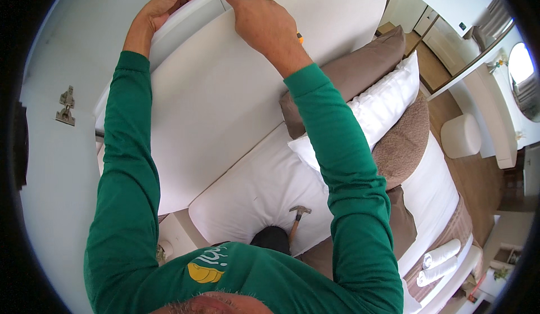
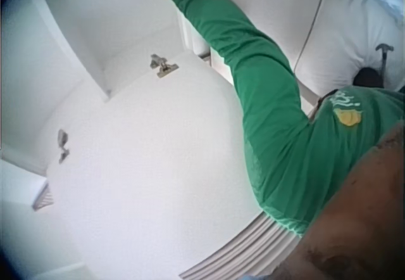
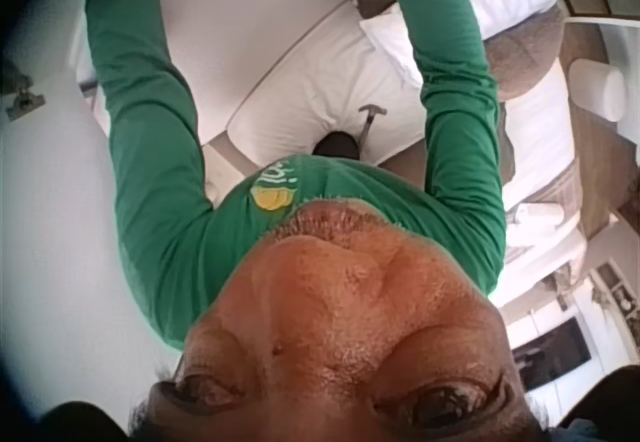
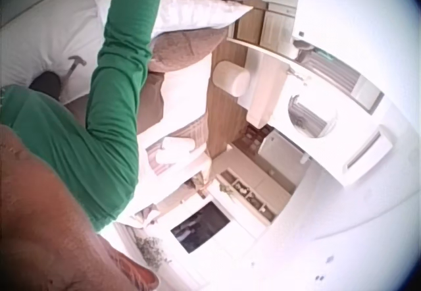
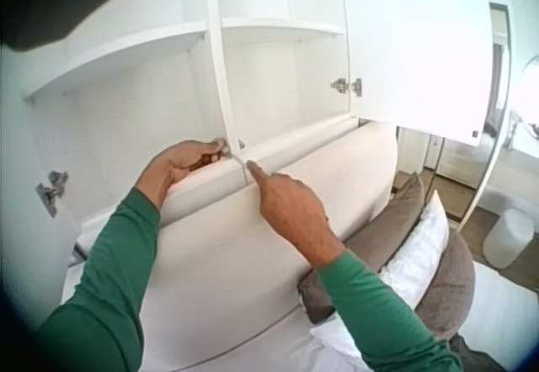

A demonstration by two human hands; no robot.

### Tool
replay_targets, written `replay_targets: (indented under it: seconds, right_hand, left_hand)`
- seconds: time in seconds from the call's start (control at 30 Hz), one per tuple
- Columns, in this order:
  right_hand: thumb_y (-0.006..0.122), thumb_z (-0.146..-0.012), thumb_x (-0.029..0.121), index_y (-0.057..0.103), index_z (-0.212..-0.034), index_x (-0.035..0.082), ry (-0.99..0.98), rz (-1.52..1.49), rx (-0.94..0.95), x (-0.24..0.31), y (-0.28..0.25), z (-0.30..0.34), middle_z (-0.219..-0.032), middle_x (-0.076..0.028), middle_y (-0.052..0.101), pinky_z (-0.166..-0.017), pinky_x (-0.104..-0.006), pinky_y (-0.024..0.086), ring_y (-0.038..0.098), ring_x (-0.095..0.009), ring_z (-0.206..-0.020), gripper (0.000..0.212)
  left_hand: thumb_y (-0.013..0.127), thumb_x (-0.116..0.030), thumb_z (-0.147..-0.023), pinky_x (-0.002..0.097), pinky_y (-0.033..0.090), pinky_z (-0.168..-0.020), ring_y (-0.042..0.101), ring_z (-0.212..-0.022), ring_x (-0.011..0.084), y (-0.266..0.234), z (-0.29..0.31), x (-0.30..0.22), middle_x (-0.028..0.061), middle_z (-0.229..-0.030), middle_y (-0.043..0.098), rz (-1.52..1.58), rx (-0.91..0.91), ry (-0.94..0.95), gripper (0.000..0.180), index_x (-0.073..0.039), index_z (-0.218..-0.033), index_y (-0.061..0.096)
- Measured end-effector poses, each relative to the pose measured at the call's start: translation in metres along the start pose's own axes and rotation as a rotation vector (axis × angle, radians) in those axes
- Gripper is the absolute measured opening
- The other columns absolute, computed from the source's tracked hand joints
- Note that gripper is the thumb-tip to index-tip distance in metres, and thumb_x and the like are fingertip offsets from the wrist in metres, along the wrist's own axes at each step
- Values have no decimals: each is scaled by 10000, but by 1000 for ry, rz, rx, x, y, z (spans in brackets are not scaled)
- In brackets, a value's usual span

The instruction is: The person is assembling a white wall-mounted shelf unit in a bedroom. They use a screwdriver to tighten screws into the back of the shelf and a hammer to tap the unit into place against the wall. The person works on multiple sections of the shelf, securing them to the wall.

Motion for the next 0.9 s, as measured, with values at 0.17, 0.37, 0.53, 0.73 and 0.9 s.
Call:
replay_targets:
  seconds: [0.17,0.37,0.53,0.73,0.9]
  right_hand:
    - [564,-958,46,627,-1522,234,38,9,53,0,6,-1,-836,-107,722,-591,-459,602,734,-314,-724,597]
    - [579,-951,39,608,-1532,224,35,34,47,4,6,-2,-825,-99,709,-585,-451,601,726,-313,-714,611]
    - [521,-1003,64,597,-1492,90,-17,32,76,8,6,-4,-874,-148,723,-682,-465,620,735,-348,-762,496]
    - [543,-1011,79,569,-1505,45,-39,-21,40,4,-7,-1,-864,-145,717,-677,-459,599,718,-343,-743,496]
    - [577,-1035,125,575,-1430,-2,-19,-97,60,0,-16,-14,-930,-194,727,-751,-472,601,730,-386,-857,415]
  left_hand:
    - [681,-305,-1113,253,549,-749,570,-815,113,3,1,1,-7,-918,653,26,11,-3,274,-39,-1117,747]
    - [673,-312,-1118,254,533,-745,555,-807,119,-6,-7,2,-6,-900,643,-53,-15,19,292,-28,-1104,743]
    - [680,-316,-1113,247,526,-751,554,-808,113,-7,-11,6,-7,-890,643,-45,1,-2,293,-31,-1103,749]
    - [685,-305,-1109,251,548,-789,577,-834,118,-1,-4,-1,1,-930,667,-12,-1,46,291,-26,-1154,752]
    - [694,-237,-1099,272,603,-918,671,-965,150,-11,-2,0,48,-996,712,152,-163,40,256,-15,-1225,718]
Point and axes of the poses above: each hand's wrist, its own z-axis away from the middle knuckle, its own y-axis out of the palm, x = y × z, the point moved 8 cm from there along -z, towards the middle knuckle
